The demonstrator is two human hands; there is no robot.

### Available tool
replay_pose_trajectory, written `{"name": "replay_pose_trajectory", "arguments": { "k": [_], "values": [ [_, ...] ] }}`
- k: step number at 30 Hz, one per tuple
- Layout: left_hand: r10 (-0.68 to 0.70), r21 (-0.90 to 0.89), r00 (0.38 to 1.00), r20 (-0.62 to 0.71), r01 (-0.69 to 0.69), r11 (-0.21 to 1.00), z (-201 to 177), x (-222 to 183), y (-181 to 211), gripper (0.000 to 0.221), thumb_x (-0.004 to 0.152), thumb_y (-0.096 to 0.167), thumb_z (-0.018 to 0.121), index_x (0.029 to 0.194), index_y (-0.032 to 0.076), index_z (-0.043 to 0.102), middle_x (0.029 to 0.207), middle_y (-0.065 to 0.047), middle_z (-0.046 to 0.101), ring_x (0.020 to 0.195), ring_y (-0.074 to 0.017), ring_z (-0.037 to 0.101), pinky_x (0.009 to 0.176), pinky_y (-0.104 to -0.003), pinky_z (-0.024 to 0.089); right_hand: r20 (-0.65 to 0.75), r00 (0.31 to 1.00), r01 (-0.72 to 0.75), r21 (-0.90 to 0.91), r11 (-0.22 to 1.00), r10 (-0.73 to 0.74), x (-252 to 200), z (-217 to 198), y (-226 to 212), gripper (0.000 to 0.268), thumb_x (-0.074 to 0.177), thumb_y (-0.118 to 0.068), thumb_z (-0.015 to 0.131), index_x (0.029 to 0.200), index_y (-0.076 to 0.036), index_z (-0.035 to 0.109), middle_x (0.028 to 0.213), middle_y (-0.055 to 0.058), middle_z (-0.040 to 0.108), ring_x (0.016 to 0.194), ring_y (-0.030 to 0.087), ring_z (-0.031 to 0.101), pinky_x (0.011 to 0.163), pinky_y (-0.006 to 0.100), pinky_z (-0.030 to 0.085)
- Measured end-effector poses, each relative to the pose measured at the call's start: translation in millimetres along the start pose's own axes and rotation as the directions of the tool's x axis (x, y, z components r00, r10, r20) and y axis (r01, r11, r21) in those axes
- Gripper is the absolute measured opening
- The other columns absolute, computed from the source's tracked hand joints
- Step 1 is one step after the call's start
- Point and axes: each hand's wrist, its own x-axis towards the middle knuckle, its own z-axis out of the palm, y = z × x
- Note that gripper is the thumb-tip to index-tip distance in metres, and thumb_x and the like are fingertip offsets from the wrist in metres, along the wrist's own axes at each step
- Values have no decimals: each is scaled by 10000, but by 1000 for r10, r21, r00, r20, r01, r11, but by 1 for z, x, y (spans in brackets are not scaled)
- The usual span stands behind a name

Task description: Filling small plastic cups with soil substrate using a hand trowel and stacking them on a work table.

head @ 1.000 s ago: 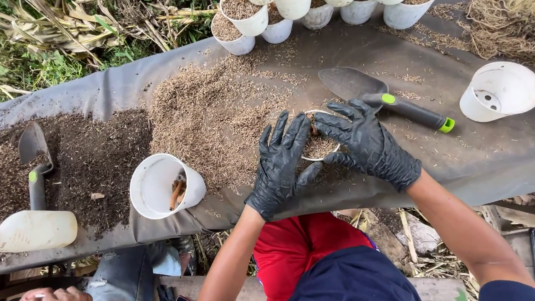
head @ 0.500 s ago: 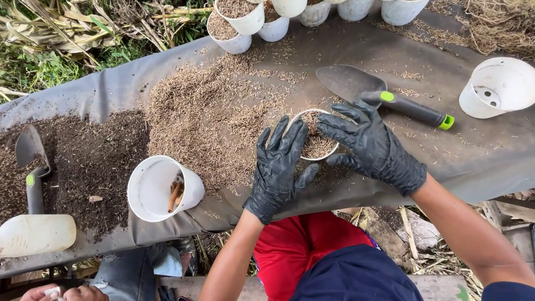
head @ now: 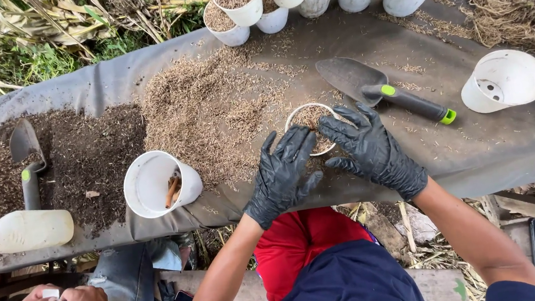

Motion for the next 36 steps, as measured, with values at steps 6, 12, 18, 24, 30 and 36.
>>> {"name": "replay_pose_trajectory", "arguments": {
  "k": [6, 12, 18, 24, 30, 36],
  "values": [
    [-9, -140, 999, 53, 17, 990, 3, -1, 9, 769, 955, 606, 496, 1579, 163, 415, 1498, -116, 554, 1429, -299, 503, 1238, -549, 266, -10, 1000, 10, 56, 998, -9, 12, 6, 11, 801, 966, -767, 345, 1590, -269, 415, 1652, -14, 408, 1510, 270, 317, 1219, 517, 149],
    [-78, -200, 996, -37, 69, 977, -8, 5, -3, 696, 1014, 611, 354, 1537, 170, 478, 1515, -117, 528, 1435, -287, 469, 1228, -535, 247, -15, 1000, 4, 90, 996, -3, 16, 12, 15, 803, 938, -733, 488, 1540, -201, 495, 1600, 34, 487, 1492, 316, 366, 1213, 533, 210],
    [-50, -84, 999, -18, 48, 995, -11, 25, -20, 789, 1033, 646, 377, 1549, 49, 416, 1529, -220, 483, 1453, -387, 432, 1246, -545, 243, 146, 988, -52, 59, 997, 43, 10, 16, 18, 865, 890, -785, 458, 1571, -252, 433, 1638, 7, 425, 1515, 266, 309, 1225, 511, 140],
    [-54, -118, 951, 304, 94, 989, -7, 25, -28, 818, 979, 740, 353, 1618, 229, 356, 1651, -48, 409, 1556, -325, 280, 1279, -530, 80, 161, 985, -68, 39, 997, 61, 6, 12, 20, 874, 901, -809, 406, 1581, -259, 414, 1644, 4, 413, 1527, 268, 290, 1230, 527, 121],
    [-4, -16, 947, 320, 10, 1000, -33, 36, -18, 681, 1051, 515, 499, 1609, 142, 383, 1618, -15, 456, 1565, -268, 248, 1299, -386, 79, 273, 958, -81, -59, 995, 94, 8, 4, 14, 903, 866, -870, 381, 1554, -288, 437, 1666, -25, 388, 1555, 252, 251, 1237, 545, 98],
    [-168, 162, 959, 229, 133, 978, -46, 41, 4, 668, 1118, 441, 370, 1652, 67, 227, 1703, -94, 332, 1588, -338, 156, 1303, -373, 88, 321, 942, -67, -117, 991, 102, 8, 13, 22, 903, 843, -871, 411, 1545, -304, 439, 1688, -36, 360, 1580, 254, 215, 1244, 572, 77]
  ]
}}
